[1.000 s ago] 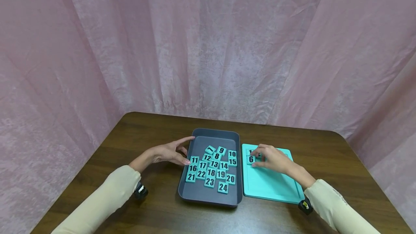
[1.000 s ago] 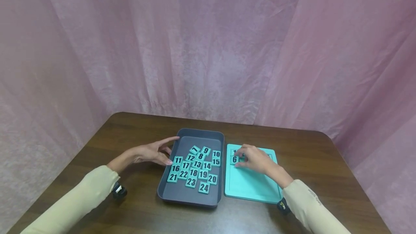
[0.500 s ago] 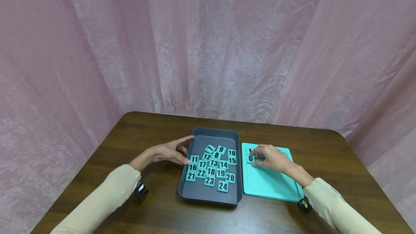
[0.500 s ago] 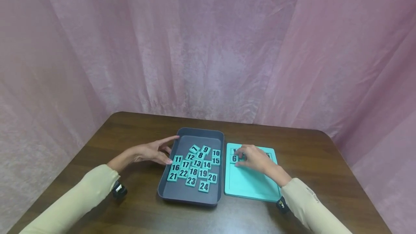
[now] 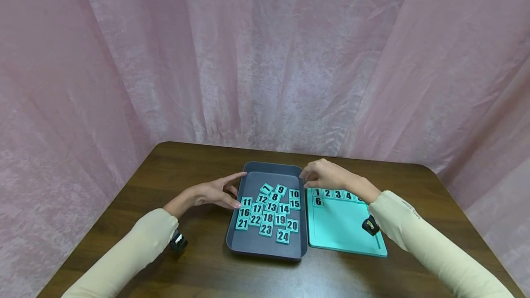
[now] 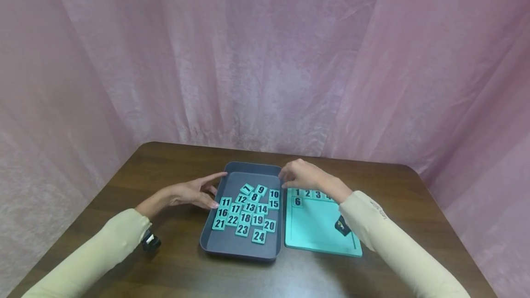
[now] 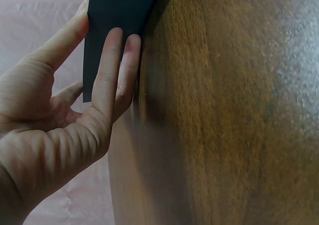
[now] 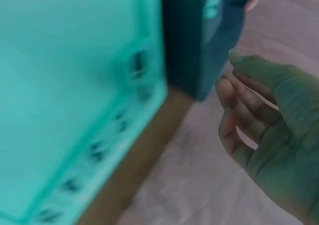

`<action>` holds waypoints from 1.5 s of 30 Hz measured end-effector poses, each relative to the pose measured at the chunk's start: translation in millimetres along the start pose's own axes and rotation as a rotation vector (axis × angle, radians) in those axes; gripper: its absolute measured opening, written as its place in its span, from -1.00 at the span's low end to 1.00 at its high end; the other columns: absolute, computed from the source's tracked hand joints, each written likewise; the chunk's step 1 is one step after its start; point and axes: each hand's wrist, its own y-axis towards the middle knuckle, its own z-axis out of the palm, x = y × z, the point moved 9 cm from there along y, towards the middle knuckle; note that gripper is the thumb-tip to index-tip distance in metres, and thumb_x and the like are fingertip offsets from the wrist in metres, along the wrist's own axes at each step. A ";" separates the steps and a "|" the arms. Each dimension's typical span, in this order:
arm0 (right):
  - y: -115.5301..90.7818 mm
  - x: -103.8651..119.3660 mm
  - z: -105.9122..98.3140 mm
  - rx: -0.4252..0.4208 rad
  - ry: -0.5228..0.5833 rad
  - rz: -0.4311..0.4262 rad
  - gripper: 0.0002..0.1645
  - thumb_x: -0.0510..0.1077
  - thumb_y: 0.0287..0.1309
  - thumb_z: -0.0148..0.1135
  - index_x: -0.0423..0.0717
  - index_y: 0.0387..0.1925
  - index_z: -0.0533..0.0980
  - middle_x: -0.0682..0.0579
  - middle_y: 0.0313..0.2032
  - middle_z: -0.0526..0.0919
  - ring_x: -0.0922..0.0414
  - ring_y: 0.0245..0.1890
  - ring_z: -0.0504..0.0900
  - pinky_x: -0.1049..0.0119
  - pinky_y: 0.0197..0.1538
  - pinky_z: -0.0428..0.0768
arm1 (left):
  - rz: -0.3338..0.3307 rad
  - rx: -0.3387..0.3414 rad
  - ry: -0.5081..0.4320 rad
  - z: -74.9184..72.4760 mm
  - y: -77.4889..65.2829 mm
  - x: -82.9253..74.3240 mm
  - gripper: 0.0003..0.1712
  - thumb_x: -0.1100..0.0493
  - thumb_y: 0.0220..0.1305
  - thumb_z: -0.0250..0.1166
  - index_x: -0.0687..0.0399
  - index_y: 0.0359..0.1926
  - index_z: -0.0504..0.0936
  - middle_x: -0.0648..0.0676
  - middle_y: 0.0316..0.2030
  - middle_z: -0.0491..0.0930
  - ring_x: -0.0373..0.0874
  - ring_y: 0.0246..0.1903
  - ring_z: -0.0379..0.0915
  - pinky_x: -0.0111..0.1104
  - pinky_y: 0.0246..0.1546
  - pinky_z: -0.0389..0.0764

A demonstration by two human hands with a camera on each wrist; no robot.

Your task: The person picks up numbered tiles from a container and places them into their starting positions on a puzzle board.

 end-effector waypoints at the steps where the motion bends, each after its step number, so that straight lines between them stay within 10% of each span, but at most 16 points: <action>1: 8.4 6.0 -0.7 0.013 0.010 -0.017 -0.68 -0.21 0.25 0.42 -0.28 0.00 0.68 -0.18 -0.08 0.75 0.05 -0.19 0.77 0.30 -0.16 0.75 | 0.001 0.003 -0.001 0.8 -0.3 -0.2 0.29 0.28 0.15 0.55 -0.29 0.65 -0.12 0.33 0.17 0.38 0.01 0.01 0.58 -0.12 0.13 0.71; 9: 65.0 32.3 25.9 0.134 0.011 -0.070 -0.67 -0.21 0.31 0.36 -0.22 0.08 0.66 -0.13 -0.06 0.72 0.11 -0.19 0.70 0.34 -0.13 0.70 | 0.015 0.031 -0.019 10.2 -1.4 -4.6 0.27 0.30 0.19 0.52 -0.29 0.65 -0.14 0.33 0.15 0.40 -0.03 -0.04 0.62 -0.14 0.12 0.70; 20: 82.0 22.8 73.4 0.262 -0.007 0.053 -0.58 -0.23 0.25 0.42 0.00 0.14 0.67 -0.03 0.00 0.65 0.15 -0.18 0.64 0.28 -0.09 0.68 | 0.008 0.039 -0.035 18.0 0.3 0.5 0.25 0.30 0.20 0.51 -0.34 0.65 -0.12 0.32 0.16 0.39 -0.03 -0.03 0.63 -0.14 0.12 0.71; 45: 71.8 32.9 47.9 0.180 0.037 0.040 -0.60 -0.07 0.31 0.39 -0.16 0.11 0.65 -0.10 0.10 0.68 0.10 -0.12 0.73 0.32 -0.08 0.72 | 0.032 0.055 -0.010 12.2 3.8 1.3 0.26 0.27 0.21 0.51 -0.25 0.66 -0.17 0.32 0.13 0.43 -0.04 0.00 0.61 -0.12 0.13 0.70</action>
